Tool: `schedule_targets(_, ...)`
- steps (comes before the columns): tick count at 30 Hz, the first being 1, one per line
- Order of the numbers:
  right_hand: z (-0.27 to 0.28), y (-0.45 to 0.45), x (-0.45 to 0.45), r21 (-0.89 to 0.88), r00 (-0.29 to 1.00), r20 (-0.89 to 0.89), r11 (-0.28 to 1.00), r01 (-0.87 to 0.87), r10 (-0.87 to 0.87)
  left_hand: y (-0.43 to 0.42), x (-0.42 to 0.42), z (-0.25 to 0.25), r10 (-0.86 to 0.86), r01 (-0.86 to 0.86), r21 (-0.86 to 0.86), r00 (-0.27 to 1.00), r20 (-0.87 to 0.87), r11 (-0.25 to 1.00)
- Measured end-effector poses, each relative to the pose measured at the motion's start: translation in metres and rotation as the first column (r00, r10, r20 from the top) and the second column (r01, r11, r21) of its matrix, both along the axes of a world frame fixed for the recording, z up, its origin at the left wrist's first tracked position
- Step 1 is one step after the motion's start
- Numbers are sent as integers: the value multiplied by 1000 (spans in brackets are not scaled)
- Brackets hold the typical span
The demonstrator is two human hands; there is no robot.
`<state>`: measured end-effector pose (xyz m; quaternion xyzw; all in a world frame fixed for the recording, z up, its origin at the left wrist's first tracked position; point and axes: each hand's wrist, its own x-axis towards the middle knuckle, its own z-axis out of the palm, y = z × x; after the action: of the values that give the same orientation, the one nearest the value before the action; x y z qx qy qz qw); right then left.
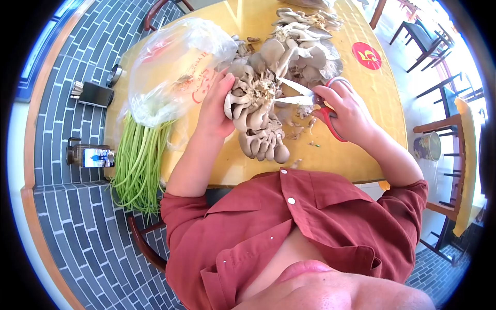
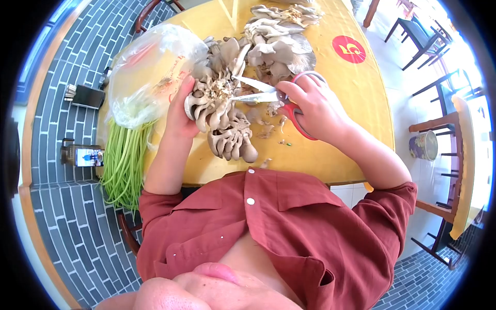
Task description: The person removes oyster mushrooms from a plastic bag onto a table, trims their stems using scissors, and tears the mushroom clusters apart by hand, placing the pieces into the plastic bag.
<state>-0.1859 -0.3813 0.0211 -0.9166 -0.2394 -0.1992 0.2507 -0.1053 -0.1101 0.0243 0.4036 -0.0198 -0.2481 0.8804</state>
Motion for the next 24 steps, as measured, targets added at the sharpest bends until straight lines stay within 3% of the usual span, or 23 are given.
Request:
schedule_targets(3, 4, 0, -2, -86, 998, 52, 996, 36, -32, -1, 1, -4, -13, 13, 2, 1000, 5, 1000)
schedule_targets(6, 9, -2, -3, -178, 995, 83, 982, 71, -57, -3, 3, -5, -47, 41, 54, 990, 132, 998)
schedule_targets(10, 25, -9, -3, -316, 992, 122, 946, 75, -38, 1, 5, -3, -87, 76, 86, 988, 126, 993)
schedule_targets(24, 41, -3, -11, -420, 966, 256, 895, 152, -43, 0, 5, 11, -150, 106, 294, 980, 133, 950)
